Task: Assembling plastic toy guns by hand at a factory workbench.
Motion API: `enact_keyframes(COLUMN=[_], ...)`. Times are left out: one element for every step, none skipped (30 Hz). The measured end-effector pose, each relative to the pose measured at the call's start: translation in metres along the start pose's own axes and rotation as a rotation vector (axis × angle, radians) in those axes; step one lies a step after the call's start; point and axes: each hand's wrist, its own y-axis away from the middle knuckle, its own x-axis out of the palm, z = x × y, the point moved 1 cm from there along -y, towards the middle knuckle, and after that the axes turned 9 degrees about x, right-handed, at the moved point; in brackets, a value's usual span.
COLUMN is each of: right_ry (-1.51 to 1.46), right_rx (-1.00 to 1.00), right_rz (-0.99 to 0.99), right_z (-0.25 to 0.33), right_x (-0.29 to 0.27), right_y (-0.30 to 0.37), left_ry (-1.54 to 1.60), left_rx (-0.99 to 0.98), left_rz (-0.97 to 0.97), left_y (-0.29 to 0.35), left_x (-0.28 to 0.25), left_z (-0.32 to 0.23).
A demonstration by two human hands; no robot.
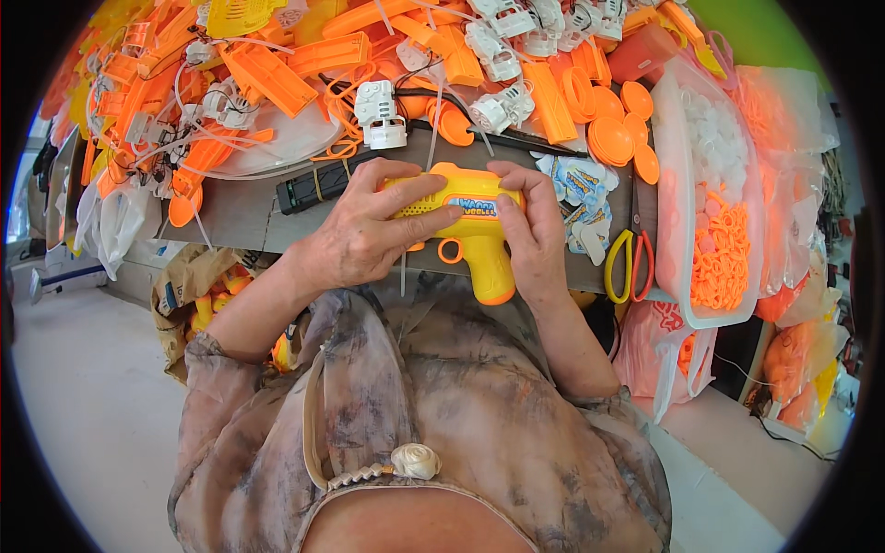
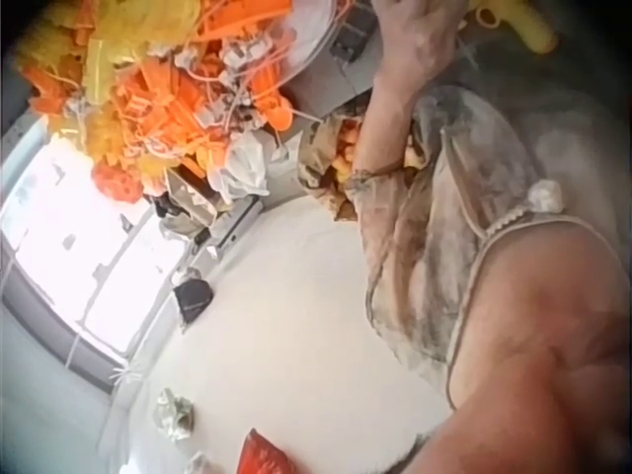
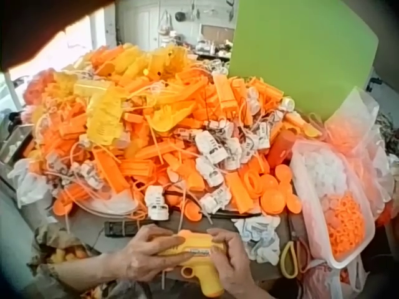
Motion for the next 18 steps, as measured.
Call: enact_keyframes(right_ry=[0.091, 0.182, 0.183, 0.241, 0.298, 0.298, 0.332, 0.366, 0.364, 0.276, 0.189, 0.19, 0.11, 0.03, -0.057, -0.054, 0.047, 0.145], right_rx=[-0.047, -0.095, -0.1, -0.134, -0.169, -0.174, -0.175, -0.175, -0.182, -0.133, -0.083, -0.091, -0.041, 0.011, 0.089, 0.087, 0.069, 0.05], right_rz=[-0.023, -0.045, -0.045, -0.077, -0.11, -0.108, -0.106, -0.105, -0.104, -0.067, -0.03, -0.027, 0.02, 0.067, 0.131, 0.143, 0.189, 0.25], right_z=[0.0, 0.0, -0.002, -0.004, -0.004, -0.003, -0.002, -0.001, -0.001, -0.001, -0.001, 0.003, 0.009, 0.017, 0.027, 0.036, 0.043, 0.049], right_x=[0.002, 0.003, 0.005, 0.006, 0.006, 0.007, 0.006, 0.005, 0.003, 0.0, -0.003, -0.006, -0.008, -0.009, -0.009, -0.01, -0.01, -0.009], right_y=[0.0, 0.001, 0.003, 0.006, 0.008, 0.009, 0.01, 0.011, 0.01, 0.009, 0.009, 0.008, 0.009, 0.01, 0.013, 0.014, 0.016, 0.017], left_ry=[-0.001, -0.003, -0.007, -0.008, -0.008, -0.014, 0.012, 0.038, 0.03, 0.071, 0.113, 0.105, 0.07, 0.034, 0.029, 0.003, -0.026, -0.048], left_rx=[0.01, 0.021, 0.023, 0.018, 0.013, 0.015, -0.101, -0.216, -0.213, -0.231, -0.25, -0.247, -0.174, -0.102, -0.101, -0.083, -0.067, -0.089], left_rz=[-0.002, -0.004, -0.006, 0.0, 0.007, 0.006, 0.014, 0.022, 0.021, 0.081, 0.141, 0.136, 0.05, -0.036, -0.041, -0.118, -0.196, -0.202], left_y=[0.0, 0.0, -0.001, -0.002, -0.004, -0.007, -0.011, -0.013, -0.015, -0.016, -0.017, -0.015, -0.013, -0.012, -0.011, -0.01, -0.009, -0.007], left_x=[0.001, 0.001, 0.0, -0.001, -0.002, -0.005, -0.009, -0.01, -0.012, -0.012, -0.013, -0.012, -0.013, -0.014, -0.015, -0.018, -0.02, -0.021], left_z=[0.002, 0.003, 0.002, 0.0, -0.001, -0.003, -0.006, -0.007, -0.006, -0.001, 0.001, 0.002, 0.002, 0.001, -0.002, -0.01, -0.017, -0.026])
